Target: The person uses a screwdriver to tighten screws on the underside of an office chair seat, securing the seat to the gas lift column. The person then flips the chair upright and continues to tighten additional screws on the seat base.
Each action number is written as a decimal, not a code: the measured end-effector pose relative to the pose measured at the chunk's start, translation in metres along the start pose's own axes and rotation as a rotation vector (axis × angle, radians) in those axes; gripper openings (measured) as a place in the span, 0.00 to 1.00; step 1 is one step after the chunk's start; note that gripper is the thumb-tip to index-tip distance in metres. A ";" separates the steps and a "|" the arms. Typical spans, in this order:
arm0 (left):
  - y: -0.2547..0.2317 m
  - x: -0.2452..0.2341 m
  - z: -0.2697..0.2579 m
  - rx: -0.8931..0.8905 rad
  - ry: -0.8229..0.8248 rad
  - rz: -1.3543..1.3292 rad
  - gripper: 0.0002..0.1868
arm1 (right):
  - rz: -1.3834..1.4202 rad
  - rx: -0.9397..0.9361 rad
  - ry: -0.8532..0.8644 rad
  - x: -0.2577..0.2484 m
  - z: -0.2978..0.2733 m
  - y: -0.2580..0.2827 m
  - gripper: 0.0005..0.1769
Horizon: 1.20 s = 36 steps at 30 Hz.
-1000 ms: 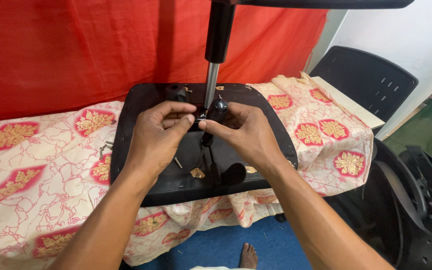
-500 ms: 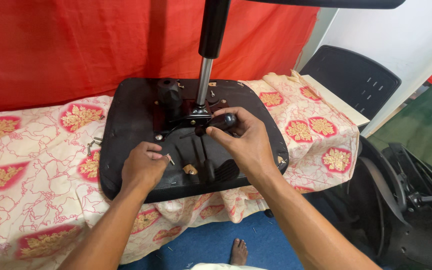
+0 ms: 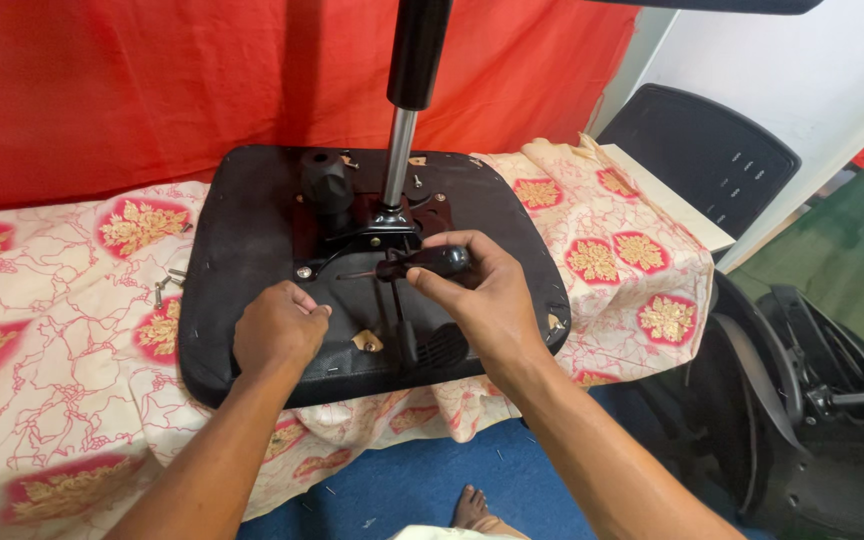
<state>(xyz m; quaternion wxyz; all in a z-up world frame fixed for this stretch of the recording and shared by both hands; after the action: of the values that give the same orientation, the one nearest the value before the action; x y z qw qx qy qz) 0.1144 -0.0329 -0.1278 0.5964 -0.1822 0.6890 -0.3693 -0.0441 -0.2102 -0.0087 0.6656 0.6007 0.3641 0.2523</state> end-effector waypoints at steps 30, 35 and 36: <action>-0.005 -0.002 -0.028 -0.235 -0.511 -0.032 0.20 | 0.765 0.493 0.391 -0.028 0.186 -0.064 0.19; -0.002 -0.006 -0.071 -0.489 -0.699 0.030 0.31 | 0.473 0.346 0.527 -0.011 0.215 -0.045 0.09; 0.000 -0.005 -0.081 -0.564 -0.727 -0.006 0.36 | 0.440 0.315 0.557 -0.005 0.220 -0.040 0.09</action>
<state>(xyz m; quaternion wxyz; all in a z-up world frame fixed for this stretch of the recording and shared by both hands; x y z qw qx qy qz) 0.0380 -0.0055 -0.1234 0.7253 -0.4572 0.5083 -0.0815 0.1220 -0.3558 -0.0440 0.3706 0.6678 0.4278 0.4834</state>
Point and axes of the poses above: each hand's wrist, its own z-axis towards the middle knuckle, its own x-axis out of the palm, y = z × x, the point moved 8 cm from there along z, towards the middle knuckle, and after that the axes turned 9 degrees about x, right-handed, at the moved point
